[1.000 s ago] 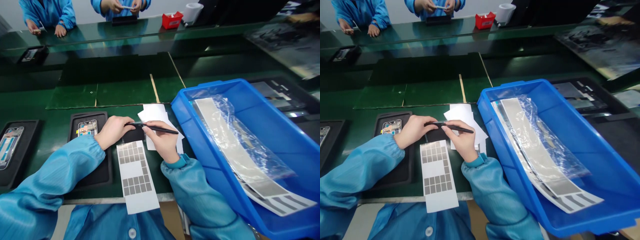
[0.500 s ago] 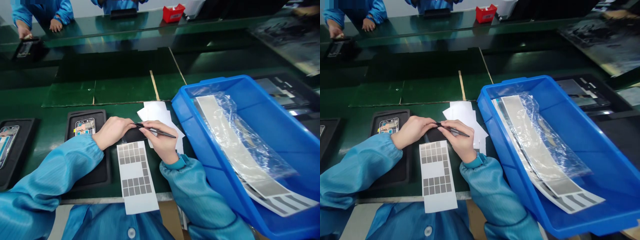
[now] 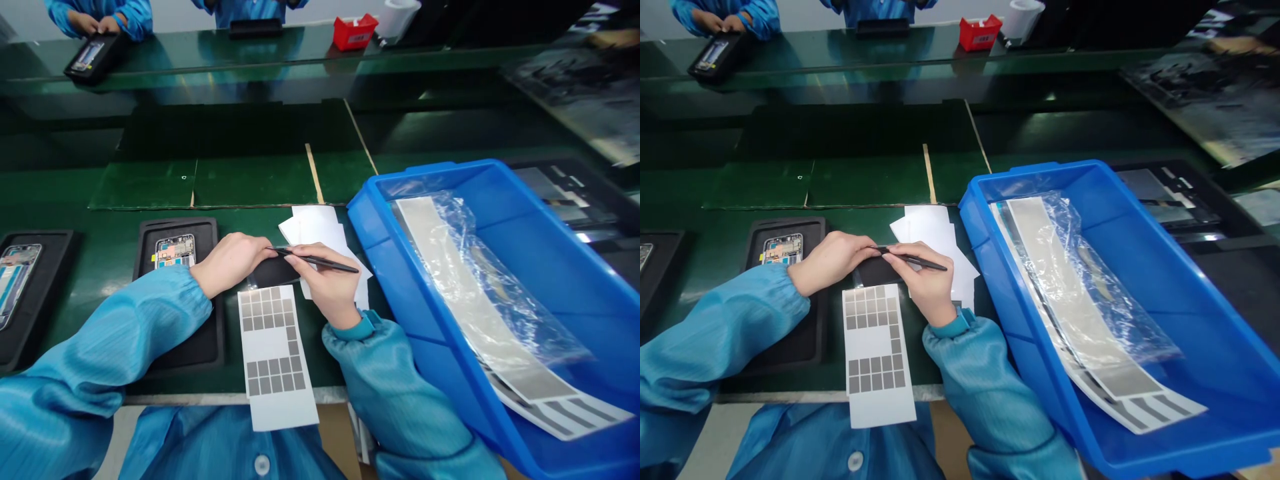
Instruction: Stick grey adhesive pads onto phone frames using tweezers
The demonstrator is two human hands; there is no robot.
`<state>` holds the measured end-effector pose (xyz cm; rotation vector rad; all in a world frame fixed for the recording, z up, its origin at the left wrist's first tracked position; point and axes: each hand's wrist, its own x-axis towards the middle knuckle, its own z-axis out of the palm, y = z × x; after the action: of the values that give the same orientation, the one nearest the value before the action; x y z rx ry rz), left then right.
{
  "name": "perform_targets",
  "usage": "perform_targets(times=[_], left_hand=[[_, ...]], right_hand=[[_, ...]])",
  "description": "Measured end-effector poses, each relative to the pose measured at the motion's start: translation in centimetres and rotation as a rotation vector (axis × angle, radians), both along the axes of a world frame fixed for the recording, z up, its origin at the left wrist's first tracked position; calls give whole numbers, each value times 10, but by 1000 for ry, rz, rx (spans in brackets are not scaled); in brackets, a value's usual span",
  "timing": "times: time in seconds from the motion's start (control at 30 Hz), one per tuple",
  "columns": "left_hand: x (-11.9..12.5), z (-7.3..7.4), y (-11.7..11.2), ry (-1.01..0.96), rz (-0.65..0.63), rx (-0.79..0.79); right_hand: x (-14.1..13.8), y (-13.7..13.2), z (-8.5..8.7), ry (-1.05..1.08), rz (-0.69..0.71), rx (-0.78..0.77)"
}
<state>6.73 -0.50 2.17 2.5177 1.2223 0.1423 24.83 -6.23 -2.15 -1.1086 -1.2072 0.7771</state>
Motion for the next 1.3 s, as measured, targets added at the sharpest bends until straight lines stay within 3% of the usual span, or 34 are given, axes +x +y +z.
perform_targets(times=[0.17, 0.27, 0.4, 0.5, 0.63, 0.73, 0.83, 1.03, 1.17, 1.3], left_hand=[[4, -1, 1, 92, 29, 28], [-2, 11, -1, 107, 47, 83], [-46, 39, -16, 167, 94, 280], [-97, 50, -45, 192, 77, 257], [-143, 36, -94, 163, -4, 83], [-149, 17, -120, 134, 9, 98], [-143, 8, -133, 78, 1, 131], [-142, 9, -138, -22, 14, 153], [-161, 3, -125, -106, 205, 175], [-175, -9, -112, -117, 334, 229]], right_hand=[[2, 4, 2, 31, -98, -56], [6, 8, -4, 97, -114, -89], [12, 13, -14, 191, -119, -162], [13, 15, -15, 227, -140, -189], [5, 10, -2, 197, -67, -232], [-15, 1, 18, 128, 0, -290], [-44, -7, 37, 21, 63, -356], [-114, -5, 52, -108, 209, -446], [-148, 8, 44, -84, 266, -498], [-160, 17, 37, -53, 277, -519]])
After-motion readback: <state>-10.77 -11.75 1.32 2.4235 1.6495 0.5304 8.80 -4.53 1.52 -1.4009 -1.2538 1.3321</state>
